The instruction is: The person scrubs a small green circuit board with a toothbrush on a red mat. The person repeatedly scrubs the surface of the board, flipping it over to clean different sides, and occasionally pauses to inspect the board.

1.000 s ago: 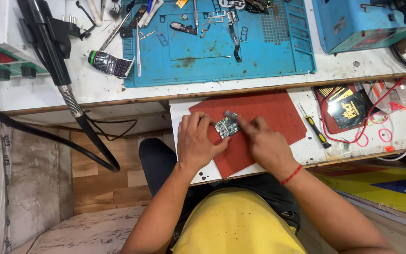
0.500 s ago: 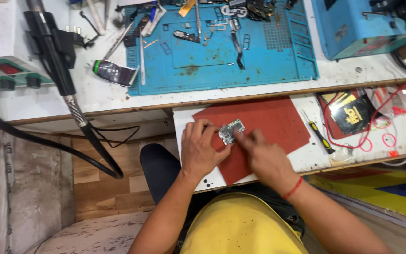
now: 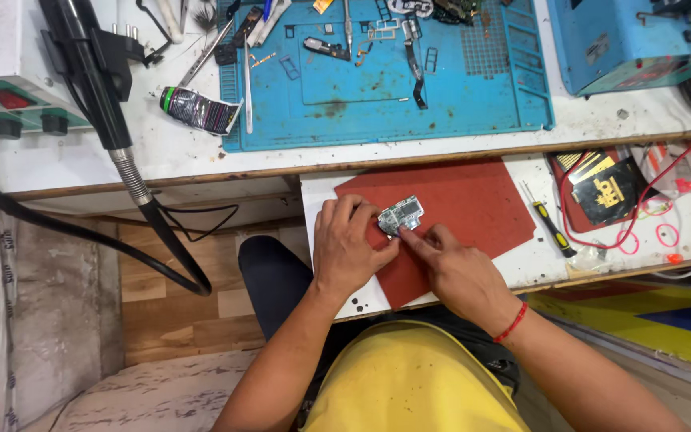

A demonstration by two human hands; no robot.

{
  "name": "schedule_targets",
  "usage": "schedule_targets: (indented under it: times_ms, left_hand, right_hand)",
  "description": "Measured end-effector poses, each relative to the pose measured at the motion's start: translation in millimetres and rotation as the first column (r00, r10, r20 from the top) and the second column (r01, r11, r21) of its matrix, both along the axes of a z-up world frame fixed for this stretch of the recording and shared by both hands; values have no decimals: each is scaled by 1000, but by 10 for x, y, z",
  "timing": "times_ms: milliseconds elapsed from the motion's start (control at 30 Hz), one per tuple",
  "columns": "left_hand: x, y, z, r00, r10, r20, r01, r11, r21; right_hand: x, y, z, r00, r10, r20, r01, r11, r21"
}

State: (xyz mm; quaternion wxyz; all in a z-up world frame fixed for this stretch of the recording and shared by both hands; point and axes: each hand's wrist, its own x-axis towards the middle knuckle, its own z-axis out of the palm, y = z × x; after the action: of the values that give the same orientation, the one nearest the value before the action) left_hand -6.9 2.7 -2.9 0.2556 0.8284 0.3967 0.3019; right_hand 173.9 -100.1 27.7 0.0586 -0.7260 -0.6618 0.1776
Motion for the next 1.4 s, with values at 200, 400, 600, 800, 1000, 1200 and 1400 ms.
schedule_targets:
  times_ms: [200, 400, 600, 800, 1000, 1200, 1400]
  left_hand:
    - [10, -2, -25, 1000, 6, 12, -6, 1000, 3]
    - [18, -15, -52, 1000, 5, 10, -5, 1000, 14]
    - [-5, -5, 7, 1000, -14, -5, 14, 1000, -11]
    - [9, 27, 124, 1000, -26, 0, 26, 999, 28]
    - [16, -59, 105, 999, 16, -28, -17, 998, -58]
    - [29, -84, 146, 1000, 8, 24, -9, 1000, 15]
    - [27, -61, 120, 1000, 10, 3, -10, 1000, 15]
  right_hand:
    - [45, 15, 4, 1000, -14, 23, 12, 999, 53]
    - [74, -7, -29, 991, -128, 49, 122, 988, 98]
    - [-87, -74, -57, 992, -119, 27, 118, 991, 56]
    - [84, 105, -372, 995, -100, -7, 100, 995, -21]
    - [49, -52, -189, 979, -150, -138, 140, 987, -78]
    - [52, -35, -76, 976, -125, -176, 132, 991, 27]
    - [24, 5, 27, 982, -178, -63, 175, 983, -58]
